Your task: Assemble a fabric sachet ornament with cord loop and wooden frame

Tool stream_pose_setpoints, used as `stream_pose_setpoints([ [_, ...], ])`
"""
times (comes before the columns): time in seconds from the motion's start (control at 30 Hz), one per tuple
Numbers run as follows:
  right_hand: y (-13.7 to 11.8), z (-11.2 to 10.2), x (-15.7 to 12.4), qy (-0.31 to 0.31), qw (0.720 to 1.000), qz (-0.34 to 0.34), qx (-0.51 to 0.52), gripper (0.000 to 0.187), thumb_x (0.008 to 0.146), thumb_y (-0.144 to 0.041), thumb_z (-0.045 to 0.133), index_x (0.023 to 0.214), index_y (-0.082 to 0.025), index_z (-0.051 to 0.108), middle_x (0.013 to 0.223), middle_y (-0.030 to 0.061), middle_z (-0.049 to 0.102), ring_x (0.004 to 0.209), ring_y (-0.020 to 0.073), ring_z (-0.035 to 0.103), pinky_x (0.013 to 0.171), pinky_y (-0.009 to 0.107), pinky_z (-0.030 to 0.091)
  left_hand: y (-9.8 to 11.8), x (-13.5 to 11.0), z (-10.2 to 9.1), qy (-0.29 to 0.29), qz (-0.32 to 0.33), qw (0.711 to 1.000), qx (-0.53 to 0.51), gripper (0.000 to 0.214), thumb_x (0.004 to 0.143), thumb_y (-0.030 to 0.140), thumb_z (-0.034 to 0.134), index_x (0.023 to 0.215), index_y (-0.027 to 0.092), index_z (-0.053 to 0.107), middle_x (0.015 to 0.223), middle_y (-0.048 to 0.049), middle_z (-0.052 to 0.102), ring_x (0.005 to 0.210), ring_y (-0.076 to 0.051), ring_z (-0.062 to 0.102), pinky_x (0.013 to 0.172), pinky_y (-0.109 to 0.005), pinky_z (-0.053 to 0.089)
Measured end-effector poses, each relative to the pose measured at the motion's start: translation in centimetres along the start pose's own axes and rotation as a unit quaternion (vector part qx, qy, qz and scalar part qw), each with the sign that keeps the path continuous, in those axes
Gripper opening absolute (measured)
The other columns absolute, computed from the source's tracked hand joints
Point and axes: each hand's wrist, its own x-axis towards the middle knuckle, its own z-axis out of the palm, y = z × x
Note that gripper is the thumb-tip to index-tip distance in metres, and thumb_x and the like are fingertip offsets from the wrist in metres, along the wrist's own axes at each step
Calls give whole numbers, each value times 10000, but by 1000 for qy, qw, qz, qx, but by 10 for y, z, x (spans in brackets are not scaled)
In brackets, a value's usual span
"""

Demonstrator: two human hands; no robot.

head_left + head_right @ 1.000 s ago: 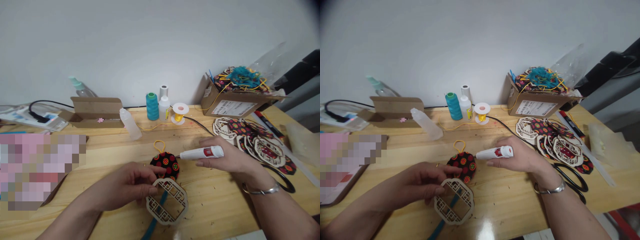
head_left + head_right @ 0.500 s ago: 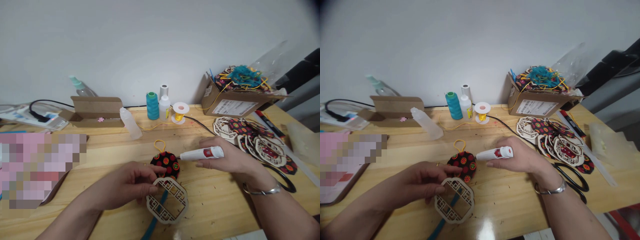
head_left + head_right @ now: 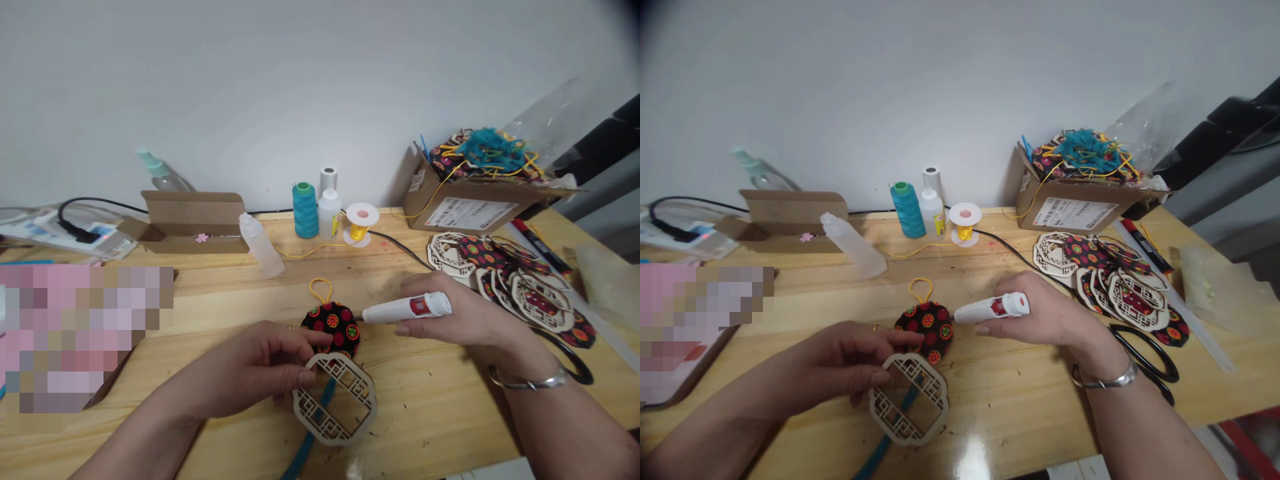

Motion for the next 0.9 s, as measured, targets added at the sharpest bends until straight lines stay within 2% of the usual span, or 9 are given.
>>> stream_pose_setpoints([
  [0.2, 1, 0, 2, 6, 1000, -16, -4, 358, 715, -461, 642, 597, -174, 463, 544, -52, 440, 469, 64, 371, 415, 200, 271, 0, -1, 0, -9, 5, 1000, 3, 180, 813, 347, 598, 783, 186, 672, 1275, -14, 574, 890, -166, 625, 626, -213, 449],
  [0.4, 2, 1, 5, 34, 999, -35, -17, 391, 711, -471, 644, 569, -180, 425, 528, -57, 417, 460, 62, 361, 420, 206, 264, 0, 1, -1, -13, -1, 1000, 0, 189, 815, 351, 594, 787, 178, 666, 1284, -17, 564, 720, -104, 616, 562, -194, 441],
  [0.57, 4, 3, 6, 45, 998, -37, -36, 397, 717, -486, 639, 572, -179, 431, 525, -57, 421, 465, 64, 358, 430, 212, 261, 0, 0, 0, -7, 3, 1000, 8, 180, 811, 348, 600, 783, 184, 670, 1271, -18, 576, 801, -132, 630, 580, -189, 451],
  [0.9, 1, 2, 3, 28, 998, -38, -28, 373, 724, -460, 641, 585, -178, 440, 545, -53, 433, 476, 67, 375, 432, 214, 273, 1, 0, 0, -8, -7, 1000, -12, 169, 807, 348, 606, 793, 196, 679, 1276, -13, 573, 767, -128, 641, 558, -193, 447],
])
